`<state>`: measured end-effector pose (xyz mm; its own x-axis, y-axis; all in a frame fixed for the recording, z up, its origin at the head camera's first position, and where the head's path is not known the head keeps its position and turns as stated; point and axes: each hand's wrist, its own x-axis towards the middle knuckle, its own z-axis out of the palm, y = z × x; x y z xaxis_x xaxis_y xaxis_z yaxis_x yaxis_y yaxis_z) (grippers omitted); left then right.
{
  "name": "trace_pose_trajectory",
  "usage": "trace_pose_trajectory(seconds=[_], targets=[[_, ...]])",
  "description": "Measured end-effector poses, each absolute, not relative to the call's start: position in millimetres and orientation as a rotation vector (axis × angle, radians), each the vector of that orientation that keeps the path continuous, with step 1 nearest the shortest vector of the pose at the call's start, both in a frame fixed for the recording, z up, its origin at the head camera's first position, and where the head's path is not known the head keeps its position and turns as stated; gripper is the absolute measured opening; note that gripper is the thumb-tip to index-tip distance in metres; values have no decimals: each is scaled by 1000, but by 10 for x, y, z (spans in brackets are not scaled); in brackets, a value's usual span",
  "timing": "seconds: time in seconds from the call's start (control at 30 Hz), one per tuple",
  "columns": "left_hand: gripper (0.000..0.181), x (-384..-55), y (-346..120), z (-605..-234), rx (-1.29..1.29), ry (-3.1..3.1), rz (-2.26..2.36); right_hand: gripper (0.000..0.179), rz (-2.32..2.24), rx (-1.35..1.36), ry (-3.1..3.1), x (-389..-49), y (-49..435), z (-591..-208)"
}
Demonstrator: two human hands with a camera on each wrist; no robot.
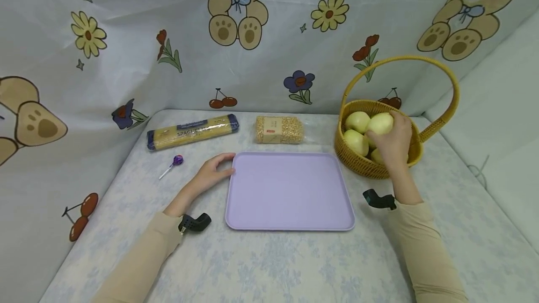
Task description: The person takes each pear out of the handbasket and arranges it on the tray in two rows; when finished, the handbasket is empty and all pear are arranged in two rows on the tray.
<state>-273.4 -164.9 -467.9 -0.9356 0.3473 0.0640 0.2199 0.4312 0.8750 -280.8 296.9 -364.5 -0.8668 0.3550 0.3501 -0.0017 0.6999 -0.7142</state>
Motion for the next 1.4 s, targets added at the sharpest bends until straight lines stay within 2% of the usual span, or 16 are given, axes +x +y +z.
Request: trace_pose_trajectory(seconds=[0.3, 0.63, 0.83, 1.03, 1.27, 1.4], targets=[[53, -2776, -1669, -4730, 509, 2557, 1532, 70, 1086, 48, -2340, -2715, 2507, -3528], [54, -2783, -1672, -4747, 506, 2549, 1545, 74, 1138, 416, -2534, -2740, 1723, -3761], [51, -2652, -1613, -4513, 511, 2544, 1522, 78, 1229, 591, -2637, -2741, 1246, -3926], [51, -2619, -1590, -4431, 528, 2547, 1509, 85, 1262, 634, -2711, -2764, 942, -4096], [54, -2793, -1667, -4737, 523, 2535, 1554, 82, 1337, 648, -2794, -2782, 765, -4243], [53, -2816, -1689, -4762, 527, 2551, 1536, 79, 1371, 636, -2782, -2771, 750, -4275]])
